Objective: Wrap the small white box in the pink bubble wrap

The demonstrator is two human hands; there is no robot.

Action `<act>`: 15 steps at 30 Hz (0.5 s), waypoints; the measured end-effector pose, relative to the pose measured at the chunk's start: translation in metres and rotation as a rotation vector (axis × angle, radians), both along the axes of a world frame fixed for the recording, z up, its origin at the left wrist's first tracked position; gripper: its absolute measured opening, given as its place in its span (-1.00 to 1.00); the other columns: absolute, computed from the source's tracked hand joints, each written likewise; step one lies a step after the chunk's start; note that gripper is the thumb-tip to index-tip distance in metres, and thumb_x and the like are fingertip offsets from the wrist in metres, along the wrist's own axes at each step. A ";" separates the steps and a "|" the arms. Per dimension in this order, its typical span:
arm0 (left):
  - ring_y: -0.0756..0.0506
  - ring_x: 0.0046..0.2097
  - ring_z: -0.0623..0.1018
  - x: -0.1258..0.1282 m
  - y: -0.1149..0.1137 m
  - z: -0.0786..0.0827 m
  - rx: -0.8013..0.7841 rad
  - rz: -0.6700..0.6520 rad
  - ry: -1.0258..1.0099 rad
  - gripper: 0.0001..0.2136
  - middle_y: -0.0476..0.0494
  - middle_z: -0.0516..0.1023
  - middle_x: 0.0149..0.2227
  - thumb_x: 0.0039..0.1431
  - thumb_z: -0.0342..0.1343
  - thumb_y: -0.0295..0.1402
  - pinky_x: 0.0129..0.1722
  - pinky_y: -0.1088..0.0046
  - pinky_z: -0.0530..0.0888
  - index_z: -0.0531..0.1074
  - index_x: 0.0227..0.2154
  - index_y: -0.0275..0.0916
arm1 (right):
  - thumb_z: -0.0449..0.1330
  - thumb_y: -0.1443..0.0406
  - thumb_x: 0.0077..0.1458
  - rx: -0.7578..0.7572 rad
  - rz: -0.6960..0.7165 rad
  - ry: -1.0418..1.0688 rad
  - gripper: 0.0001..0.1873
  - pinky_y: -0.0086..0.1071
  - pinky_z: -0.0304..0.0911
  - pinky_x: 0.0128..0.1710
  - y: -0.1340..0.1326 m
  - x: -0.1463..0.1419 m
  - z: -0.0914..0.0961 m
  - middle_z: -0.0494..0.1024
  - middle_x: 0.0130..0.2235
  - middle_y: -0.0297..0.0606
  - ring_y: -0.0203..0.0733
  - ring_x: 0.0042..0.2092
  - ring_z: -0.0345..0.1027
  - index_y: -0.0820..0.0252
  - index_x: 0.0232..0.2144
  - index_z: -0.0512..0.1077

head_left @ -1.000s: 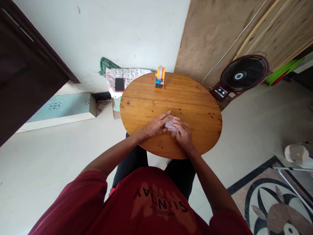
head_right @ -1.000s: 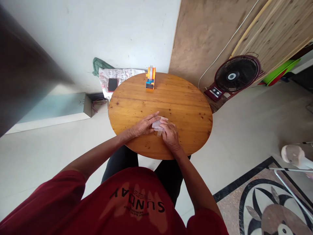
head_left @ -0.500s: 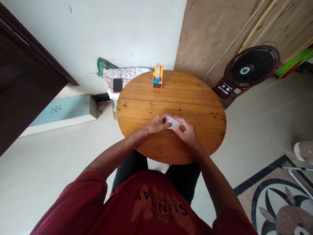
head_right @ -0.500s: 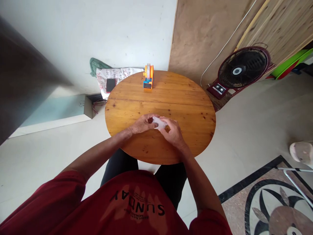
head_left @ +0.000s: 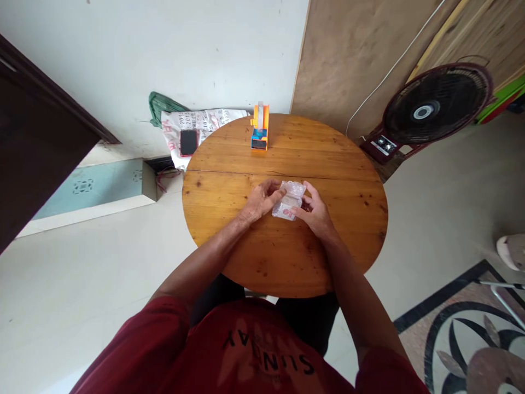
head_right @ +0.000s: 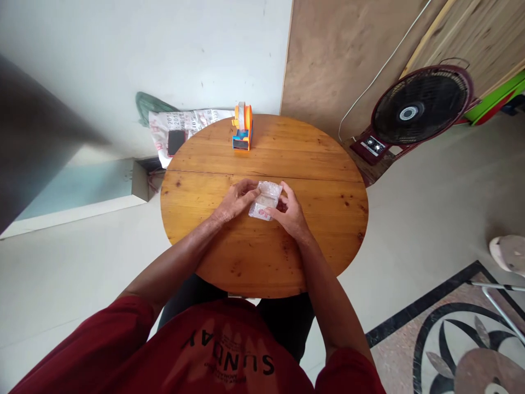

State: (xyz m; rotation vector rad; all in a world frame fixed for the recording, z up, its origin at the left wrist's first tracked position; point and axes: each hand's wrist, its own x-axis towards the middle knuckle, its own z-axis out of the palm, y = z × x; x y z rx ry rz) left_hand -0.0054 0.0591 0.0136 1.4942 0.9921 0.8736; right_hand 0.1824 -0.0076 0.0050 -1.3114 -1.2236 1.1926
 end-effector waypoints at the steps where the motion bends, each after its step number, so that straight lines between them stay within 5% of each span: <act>1: -0.08 -0.24 0.52 -0.001 0.000 -0.002 0.024 0.047 -0.032 -0.61 -0.18 0.56 -0.24 0.16 0.17 -0.11 -0.24 0.42 0.45 0.46 -0.10 -0.32 | 0.45 0.04 -0.12 -0.001 -0.006 -0.002 0.17 0.04 0.40 0.11 0.000 0.000 0.000 0.57 0.12 -0.08 0.09 0.06 0.51 0.02 0.42 -0.04; 4: -0.11 -0.12 0.50 -0.006 -0.004 -0.004 0.167 0.095 -0.012 -0.70 -0.18 0.51 -0.14 0.11 0.20 -0.20 -0.13 0.39 0.45 0.47 -0.15 -0.26 | 0.46 0.05 -0.12 -0.004 -0.024 0.008 0.16 0.05 0.41 0.10 0.002 -0.001 -0.001 0.58 0.11 -0.08 0.10 0.05 0.52 0.02 0.41 -0.02; 7: -0.12 -0.06 0.48 -0.010 -0.008 -0.004 0.278 -0.003 0.008 -0.70 -0.17 0.47 -0.10 0.07 0.26 -0.27 -0.05 0.36 0.44 0.50 -0.14 -0.24 | 0.46 0.06 -0.13 -0.003 -0.034 0.025 0.15 0.04 0.42 0.09 0.003 -0.001 -0.002 0.57 0.12 -0.05 0.09 0.04 0.52 0.06 0.40 0.01; 11: -0.03 -0.24 0.47 -0.010 -0.010 -0.007 0.198 -0.141 0.005 -0.62 -0.15 0.44 -0.14 0.08 0.28 -0.26 -0.22 0.43 0.43 0.51 -0.04 -0.25 | 0.45 0.04 -0.11 -0.016 -0.051 0.041 0.10 0.03 0.41 0.10 0.001 -0.001 -0.002 0.59 0.09 -0.05 0.10 0.07 0.51 0.09 0.37 0.06; 15: -0.04 -0.25 0.47 -0.008 -0.010 -0.011 0.145 -0.146 0.012 -0.66 -0.11 0.45 -0.21 0.07 0.30 -0.24 -0.24 0.43 0.42 0.53 -0.10 -0.26 | 0.42 0.02 -0.06 -0.035 -0.071 0.020 0.02 0.02 0.45 0.04 -0.001 -0.002 -0.002 0.63 0.03 -0.07 0.11 0.03 0.54 0.07 0.36 0.10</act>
